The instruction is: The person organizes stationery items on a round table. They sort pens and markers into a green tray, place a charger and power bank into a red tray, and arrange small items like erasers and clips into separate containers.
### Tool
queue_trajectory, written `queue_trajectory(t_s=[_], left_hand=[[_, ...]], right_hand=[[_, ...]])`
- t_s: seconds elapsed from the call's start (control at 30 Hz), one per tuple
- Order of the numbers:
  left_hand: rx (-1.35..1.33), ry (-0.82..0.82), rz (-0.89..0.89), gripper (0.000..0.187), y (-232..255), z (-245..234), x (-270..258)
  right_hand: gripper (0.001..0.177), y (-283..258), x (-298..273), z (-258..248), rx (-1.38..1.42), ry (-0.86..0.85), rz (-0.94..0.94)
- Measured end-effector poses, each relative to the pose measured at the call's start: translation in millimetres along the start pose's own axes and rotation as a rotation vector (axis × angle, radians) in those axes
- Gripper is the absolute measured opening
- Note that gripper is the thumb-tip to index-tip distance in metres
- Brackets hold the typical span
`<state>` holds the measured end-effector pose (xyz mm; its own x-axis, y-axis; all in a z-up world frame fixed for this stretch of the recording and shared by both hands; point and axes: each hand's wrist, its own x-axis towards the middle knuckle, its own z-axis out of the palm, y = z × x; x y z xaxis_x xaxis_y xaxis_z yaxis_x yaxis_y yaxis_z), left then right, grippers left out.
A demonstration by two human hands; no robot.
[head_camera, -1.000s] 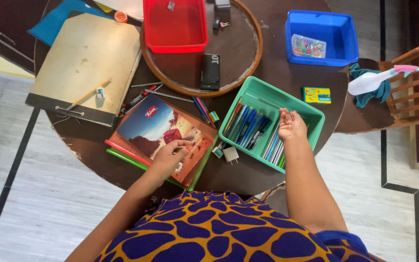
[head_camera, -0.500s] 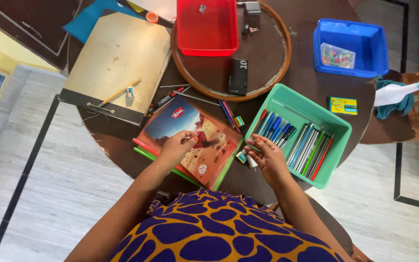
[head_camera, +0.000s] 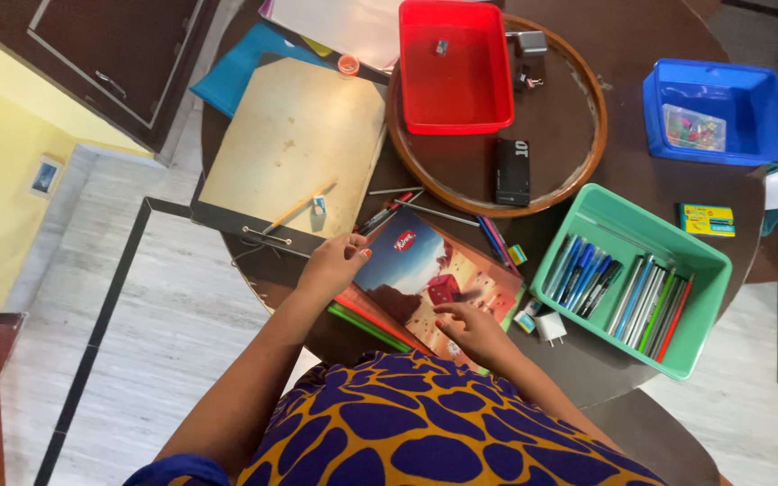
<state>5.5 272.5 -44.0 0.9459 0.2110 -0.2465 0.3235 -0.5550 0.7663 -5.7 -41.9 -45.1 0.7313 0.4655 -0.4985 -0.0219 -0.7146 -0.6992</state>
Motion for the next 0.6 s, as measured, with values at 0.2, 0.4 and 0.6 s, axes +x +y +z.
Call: queue_trajectory(t_s=[0.2, 0.4, 0.6], left_hand=[[0.248, 0.197, 0.117, 0.036, -21.4, -58.4, 29.8], [0.296, 0.285, 0.164, 0.05, -39.5, -87.5, 64.1], [0.384, 0.082, 0.062, 0.05, -42.7, -80.1, 96.4]], right_hand=[[0.043, -11.6, 24.1, 30.6, -0.272, 0.114, -0.172], [0.043, -39.1, 35.0, 40.4, -0.456, 0.152, 0.01], [0.041, -57.4, 33.2, 43.2, -0.436, 0.228, 0.029]])
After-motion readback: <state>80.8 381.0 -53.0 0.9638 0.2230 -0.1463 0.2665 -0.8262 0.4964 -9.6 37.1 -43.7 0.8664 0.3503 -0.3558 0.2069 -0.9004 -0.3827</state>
